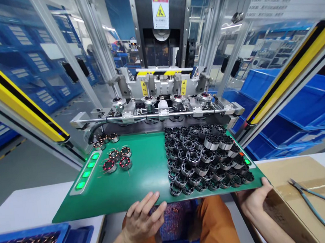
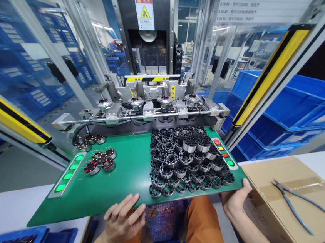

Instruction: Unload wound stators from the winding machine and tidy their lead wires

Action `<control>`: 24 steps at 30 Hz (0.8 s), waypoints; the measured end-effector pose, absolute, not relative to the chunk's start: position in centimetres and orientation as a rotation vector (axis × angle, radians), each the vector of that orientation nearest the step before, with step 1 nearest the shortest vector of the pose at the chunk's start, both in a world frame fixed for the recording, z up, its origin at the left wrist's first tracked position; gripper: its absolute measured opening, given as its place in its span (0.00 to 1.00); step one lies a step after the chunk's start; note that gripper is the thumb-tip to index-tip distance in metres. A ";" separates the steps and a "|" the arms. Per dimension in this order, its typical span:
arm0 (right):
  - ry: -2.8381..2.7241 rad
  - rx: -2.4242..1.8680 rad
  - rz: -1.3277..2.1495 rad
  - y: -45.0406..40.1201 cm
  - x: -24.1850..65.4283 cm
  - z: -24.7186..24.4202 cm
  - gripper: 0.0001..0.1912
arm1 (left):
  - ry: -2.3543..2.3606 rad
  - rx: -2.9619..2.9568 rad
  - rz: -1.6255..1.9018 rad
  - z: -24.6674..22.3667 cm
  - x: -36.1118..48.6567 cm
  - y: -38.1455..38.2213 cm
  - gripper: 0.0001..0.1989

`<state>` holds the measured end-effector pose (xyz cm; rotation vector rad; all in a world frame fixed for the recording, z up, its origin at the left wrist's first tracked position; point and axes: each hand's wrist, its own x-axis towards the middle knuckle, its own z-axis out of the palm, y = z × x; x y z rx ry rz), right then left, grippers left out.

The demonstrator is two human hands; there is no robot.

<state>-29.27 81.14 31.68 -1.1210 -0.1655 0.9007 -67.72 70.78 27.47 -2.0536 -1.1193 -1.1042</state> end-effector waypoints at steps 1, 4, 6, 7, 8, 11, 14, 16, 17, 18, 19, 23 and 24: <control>-0.167 -1.122 0.902 81.1 -29.3 31.7 0.35 | -1.119 -2.054 -1.106 27.4 -67.7 70.8 0.13; -0.175 -1.137 0.904 81.1 -29.4 31.7 0.36 | -1.117 -2.061 -1.105 27.2 -67.8 70.8 0.13; -0.184 -1.141 0.913 81.1 -29.3 31.6 0.37 | -1.118 -2.059 -1.105 27.0 -67.9 70.9 0.14; -0.188 -1.142 0.916 81.1 -29.3 31.6 0.37 | -1.120 -2.057 -1.104 27.0 -67.9 70.9 0.14; -0.190 -1.142 0.917 81.1 -29.3 31.6 0.37 | -1.121 -2.055 -1.103 26.9 -67.9 70.9 0.14; -0.189 -1.147 0.909 81.1 -29.3 31.7 0.37 | -1.121 -2.056 -1.102 26.9 -67.8 70.8 0.14; -0.183 -1.148 0.913 81.1 -29.3 31.7 0.37 | -1.123 -2.059 -1.096 26.9 -67.8 70.8 0.15; -0.188 -1.142 0.912 81.1 -29.3 31.7 0.37 | -1.123 -2.057 -1.092 27.0 -67.8 70.8 0.15; -0.190 -1.141 0.908 81.1 -29.2 31.7 0.37 | -1.123 -2.056 -1.091 27.0 -67.8 70.8 0.15; -0.191 -1.143 0.901 81.2 -29.2 31.7 0.36 | -1.123 -2.056 -1.093 27.0 -67.8 70.8 0.14; -0.191 -1.144 0.895 81.2 -29.2 31.6 0.36 | -1.121 -2.054 -1.094 27.0 -67.8 70.8 0.14; -0.182 -1.157 0.884 81.1 -29.1 31.5 0.36 | -1.125 -2.051 -1.098 27.0 -67.8 70.7 0.14; -0.187 -1.155 0.888 81.1 -29.1 31.4 0.36 | -1.125 -2.051 -1.099 27.0 -67.8 70.7 0.15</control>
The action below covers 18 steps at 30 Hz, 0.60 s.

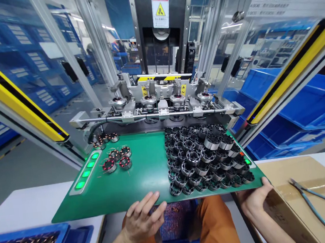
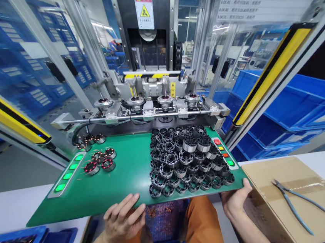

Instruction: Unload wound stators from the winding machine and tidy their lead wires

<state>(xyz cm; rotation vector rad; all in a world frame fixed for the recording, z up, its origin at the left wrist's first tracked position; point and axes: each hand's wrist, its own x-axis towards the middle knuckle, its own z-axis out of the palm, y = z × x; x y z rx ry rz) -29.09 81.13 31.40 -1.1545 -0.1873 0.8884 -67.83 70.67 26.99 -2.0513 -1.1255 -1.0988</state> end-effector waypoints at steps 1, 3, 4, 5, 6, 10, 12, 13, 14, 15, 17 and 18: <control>-0.194 -1.150 0.891 81.1 -29.1 31.3 0.36 | -1.126 -2.051 -1.099 27.0 -67.8 70.7 0.15; -0.210 -1.137 0.901 81.1 -29.0 31.2 0.36 | -1.125 -2.054 -1.098 27.0 -67.8 70.7 0.15; -0.216 -1.134 0.902 81.0 -29.0 31.1 0.37 | -1.125 -2.054 -1.098 26.9 -67.8 70.7 0.15; -0.221 -1.135 0.900 81.0 -28.9 31.1 0.37 | -1.125 -2.054 -1.097 26.9 -67.8 70.7 0.16; -0.227 -1.136 0.898 81.0 -28.9 31.0 0.37 | -1.125 -2.053 -1.096 26.9 -67.8 70.7 0.16; -0.238 -1.143 0.894 81.1 -28.9 30.9 0.38 | -1.122 -2.051 -1.100 26.9 -67.9 70.8 0.16; -0.225 -1.154 0.887 81.1 -28.9 30.9 0.38 | -1.122 -2.055 -1.102 26.9 -67.9 70.8 0.16; -0.220 -1.156 0.887 81.1 -28.9 30.9 0.38 | -1.126 -2.056 -1.100 26.9 -68.0 70.7 0.16; -0.218 -1.154 0.890 81.0 -28.9 31.0 0.38 | -1.128 -2.055 -1.099 26.9 -68.0 70.7 0.16; -0.218 -1.149 0.897 81.0 -28.9 31.0 0.38 | -1.131 -2.056 -1.096 26.8 -68.0 70.7 0.17; -0.222 -1.136 0.911 81.0 -28.9 31.0 0.39 | -1.132 -2.056 -1.092 26.7 -68.0 70.6 0.17; -0.222 -1.130 0.911 81.0 -28.9 31.0 0.38 | -1.130 -2.056 -1.092 26.6 -68.1 70.6 0.17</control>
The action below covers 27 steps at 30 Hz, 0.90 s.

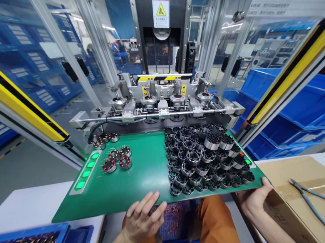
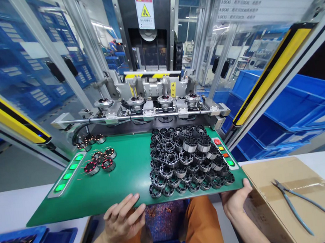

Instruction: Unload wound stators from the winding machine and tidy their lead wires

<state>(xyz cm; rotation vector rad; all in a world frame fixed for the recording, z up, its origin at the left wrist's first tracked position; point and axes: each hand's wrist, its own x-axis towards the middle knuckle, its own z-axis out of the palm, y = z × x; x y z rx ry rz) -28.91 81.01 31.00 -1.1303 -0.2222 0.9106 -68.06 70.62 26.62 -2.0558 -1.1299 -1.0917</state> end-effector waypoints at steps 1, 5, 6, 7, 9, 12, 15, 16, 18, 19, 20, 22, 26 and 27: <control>-0.222 -1.126 0.907 81.0 -28.9 31.0 0.38 | -1.130 -2.057 -1.091 26.6 -68.1 70.6 0.17; -0.217 -1.112 0.901 81.1 -29.1 31.2 0.38 | -1.135 -2.057 -1.089 26.5 -68.0 70.6 0.19; -0.215 -1.109 0.903 81.1 -29.1 31.3 0.38 | -1.135 -2.057 -1.090 26.5 -68.0 70.6 0.20; -0.215 -1.104 0.906 81.1 -29.2 31.3 0.38 | -1.136 -2.060 -1.088 26.5 -68.0 70.6 0.20; -0.213 -1.103 0.905 81.1 -29.2 31.4 0.39 | -1.135 -2.063 -1.090 26.5 -68.0 70.6 0.21; -0.205 -1.125 0.903 81.0 -29.1 31.4 0.39 | -1.138 -2.061 -1.088 26.5 -68.1 70.6 0.19; -0.203 -1.136 0.920 81.0 -29.0 31.2 0.38 | -1.136 -2.059 -1.097 26.5 -68.0 70.6 0.18; -0.205 -1.133 0.924 81.0 -29.0 31.2 0.38 | -1.137 -2.060 -1.099 26.5 -68.0 70.6 0.17; -0.202 -1.132 0.910 81.0 -29.0 31.1 0.38 | -1.137 -2.061 -1.098 26.5 -68.0 70.7 0.17; -0.202 -1.134 0.900 81.0 -29.1 31.1 0.38 | -1.137 -2.060 -1.096 26.6 -68.0 70.7 0.17; -0.204 -1.137 0.893 81.0 -29.1 31.2 0.38 | -1.138 -2.060 -1.096 26.6 -68.0 70.7 0.17; -0.211 -1.146 0.887 81.0 -29.1 31.2 0.38 | -1.135 -2.061 -1.094 26.5 -68.0 70.6 0.18; -0.225 -1.154 0.883 81.0 -29.1 31.2 0.39 | -1.133 -2.067 -1.081 26.4 -68.1 70.6 0.20; -0.226 -1.157 0.881 81.0 -29.1 31.2 0.39 | -1.131 -2.064 -1.083 26.5 -68.1 70.6 0.20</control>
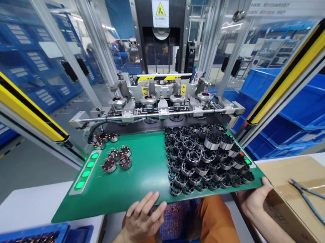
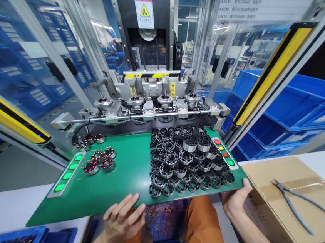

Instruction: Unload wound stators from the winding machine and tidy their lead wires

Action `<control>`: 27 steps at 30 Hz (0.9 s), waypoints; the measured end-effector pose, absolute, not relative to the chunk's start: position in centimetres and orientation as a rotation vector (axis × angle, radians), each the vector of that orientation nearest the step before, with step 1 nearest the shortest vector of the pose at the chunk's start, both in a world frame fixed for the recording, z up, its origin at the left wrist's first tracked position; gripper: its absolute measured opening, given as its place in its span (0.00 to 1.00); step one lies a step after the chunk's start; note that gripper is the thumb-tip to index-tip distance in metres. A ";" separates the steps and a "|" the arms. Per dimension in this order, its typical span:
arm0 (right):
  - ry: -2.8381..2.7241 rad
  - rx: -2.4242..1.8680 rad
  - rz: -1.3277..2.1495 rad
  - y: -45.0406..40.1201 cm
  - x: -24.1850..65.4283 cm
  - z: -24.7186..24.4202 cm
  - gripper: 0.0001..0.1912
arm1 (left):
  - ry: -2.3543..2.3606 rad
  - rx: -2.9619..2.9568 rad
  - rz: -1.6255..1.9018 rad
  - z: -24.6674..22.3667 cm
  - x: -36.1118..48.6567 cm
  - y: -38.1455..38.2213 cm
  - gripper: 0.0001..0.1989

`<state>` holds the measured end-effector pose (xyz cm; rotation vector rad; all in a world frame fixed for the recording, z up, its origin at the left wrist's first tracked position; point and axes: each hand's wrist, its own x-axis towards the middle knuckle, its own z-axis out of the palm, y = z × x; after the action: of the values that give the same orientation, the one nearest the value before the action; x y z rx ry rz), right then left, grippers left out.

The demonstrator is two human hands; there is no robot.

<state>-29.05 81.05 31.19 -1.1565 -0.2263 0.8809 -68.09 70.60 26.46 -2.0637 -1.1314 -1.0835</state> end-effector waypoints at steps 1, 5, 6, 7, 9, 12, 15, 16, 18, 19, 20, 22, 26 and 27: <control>-0.226 -1.158 0.879 81.1 -29.1 31.2 0.39 | -1.129 -2.060 -1.088 26.5 -68.1 70.6 0.19; -0.209 -1.164 0.871 81.1 -29.1 31.4 0.39 | -1.137 -2.056 -1.088 26.5 -68.0 70.6 0.19; -0.206 -1.165 0.872 81.1 -29.2 31.5 0.38 | -1.141 -2.055 -1.083 26.5 -68.0 70.6 0.20; -0.206 -1.163 0.876 81.1 -29.2 31.5 0.38 | -1.142 -2.052 -1.079 26.4 -68.0 70.6 0.22; -0.219 -1.151 0.897 81.0 -29.3 31.6 0.39 | -1.141 -2.048 -1.073 26.3 -68.1 70.6 0.24; -0.234 -1.130 0.918 80.9 -29.3 31.7 0.39 | -1.144 -2.053 -1.070 26.2 -68.1 70.6 0.23; -0.226 -1.136 0.909 80.9 -29.4 31.8 0.40 | -1.135 -2.056 -1.078 26.3 -68.1 70.6 0.20; -0.224 -1.139 0.908 80.9 -29.4 31.8 0.40 | -1.133 -2.057 -1.081 26.4 -68.1 70.6 0.19; -0.222 -1.140 0.908 80.9 -29.4 31.8 0.40 | -1.134 -2.058 -1.083 26.6 -68.0 70.6 0.18; -0.223 -1.137 0.906 80.9 -29.4 31.8 0.40 | -1.137 -2.059 -1.082 26.7 -68.0 70.6 0.18; -0.226 -1.133 0.905 81.0 -29.4 31.7 0.40 | -1.140 -2.059 -1.081 26.8 -68.0 70.6 0.18; -0.229 -1.126 0.906 81.0 -29.3 31.6 0.41 | -1.141 -2.056 -1.087 26.9 -67.9 70.6 0.17; -0.219 -1.139 0.892 81.1 -29.1 31.3 0.41 | -1.139 -2.051 -1.099 27.1 -67.9 70.6 0.17; -0.218 -1.141 0.891 81.1 -29.1 31.3 0.41 | -1.139 -2.051 -1.097 27.1 -67.9 70.7 0.17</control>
<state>-29.07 81.08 31.29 -1.1410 -0.2184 0.8912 -67.88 70.66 27.05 -2.0514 -1.1386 -1.0969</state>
